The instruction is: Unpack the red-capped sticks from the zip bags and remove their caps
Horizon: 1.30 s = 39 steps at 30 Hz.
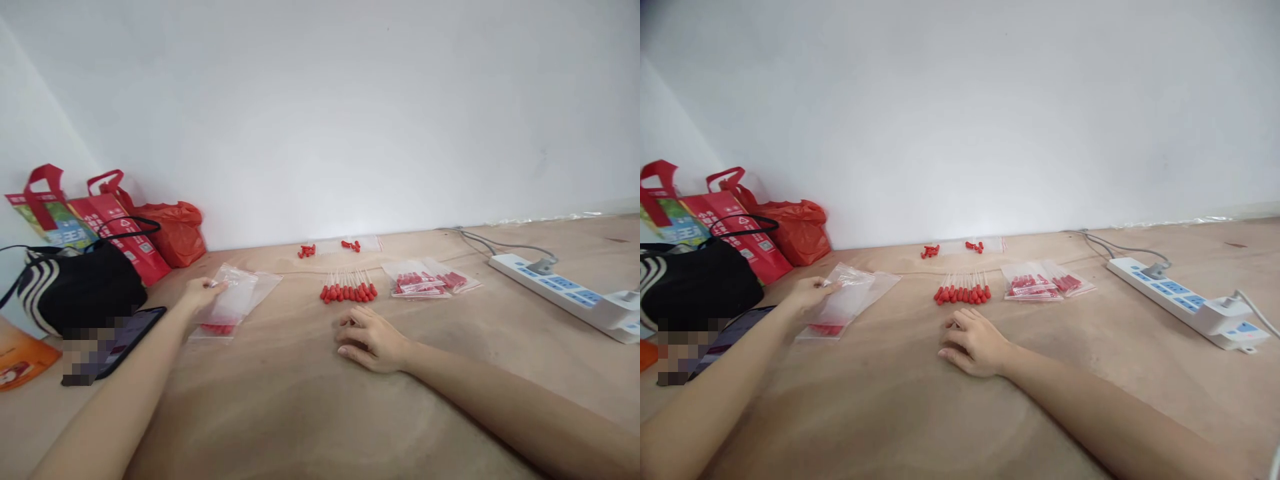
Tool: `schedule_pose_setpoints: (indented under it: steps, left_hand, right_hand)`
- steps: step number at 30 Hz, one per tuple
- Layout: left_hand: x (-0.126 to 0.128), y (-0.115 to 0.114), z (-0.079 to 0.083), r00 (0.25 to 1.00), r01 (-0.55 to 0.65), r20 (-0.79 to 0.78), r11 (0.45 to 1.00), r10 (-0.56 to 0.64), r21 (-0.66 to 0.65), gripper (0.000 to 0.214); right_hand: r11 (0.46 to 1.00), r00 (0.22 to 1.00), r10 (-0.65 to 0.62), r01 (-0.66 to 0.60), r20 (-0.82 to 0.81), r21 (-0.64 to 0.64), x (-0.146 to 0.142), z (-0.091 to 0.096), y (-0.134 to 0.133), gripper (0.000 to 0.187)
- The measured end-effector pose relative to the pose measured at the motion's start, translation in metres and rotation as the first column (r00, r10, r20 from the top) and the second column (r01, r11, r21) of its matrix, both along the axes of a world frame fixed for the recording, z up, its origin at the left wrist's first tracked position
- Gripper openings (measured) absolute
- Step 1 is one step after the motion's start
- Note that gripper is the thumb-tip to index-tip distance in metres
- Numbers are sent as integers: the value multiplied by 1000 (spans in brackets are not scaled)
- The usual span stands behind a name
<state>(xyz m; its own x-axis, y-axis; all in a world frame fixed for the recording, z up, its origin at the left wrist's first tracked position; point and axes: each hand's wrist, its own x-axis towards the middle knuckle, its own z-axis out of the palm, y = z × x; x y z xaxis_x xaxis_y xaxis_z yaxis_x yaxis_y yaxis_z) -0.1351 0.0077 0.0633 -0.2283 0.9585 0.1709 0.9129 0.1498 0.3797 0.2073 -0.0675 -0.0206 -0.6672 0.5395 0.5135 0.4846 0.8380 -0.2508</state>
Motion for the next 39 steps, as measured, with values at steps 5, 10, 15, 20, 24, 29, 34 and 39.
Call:
schedule_pose_setpoints:
  steps: [5,10,15,20,24,29,34,39]
  left_hand:
    - [-15,4,-9,994,-47,-95,998,52,51,49]
    - [-22,-24,-19,948,249,-246,950,-200,188,36]
    - [-36,-68,-24,804,525,-338,851,-489,18,23]
    - [-43,-75,-27,757,545,-416,838,-503,-22,30]
    - [-42,-65,-30,678,572,-485,811,-552,-123,35]
    - [-26,-68,-9,789,486,-366,866,-493,-118,33]
    - [17,-83,20,831,515,-47,799,-554,-311,34]
    - [76,-85,-4,769,639,178,728,-614,-246,31]
  right_hand:
    - [1000,1000,-14,14,-7,0,1,2,-2,20]
    - [1000,1000,-15,15,-7,3,1,1,-1,19]
    - [1000,1000,-3,3,-2,4,-1,1,0,19]
    - [1000,1000,0,0,-13,7,-2,3,-1,19]
    - [1000,1000,-3,3,-9,12,-1,3,-1,18]
    - [1000,1000,-4,4,0,7,-2,1,0,18]
    - [1000,1000,5,-5,-4,-13,-2,0,1,18]
    - [1000,1000,0,0,5,-21,-2,0,2,17]
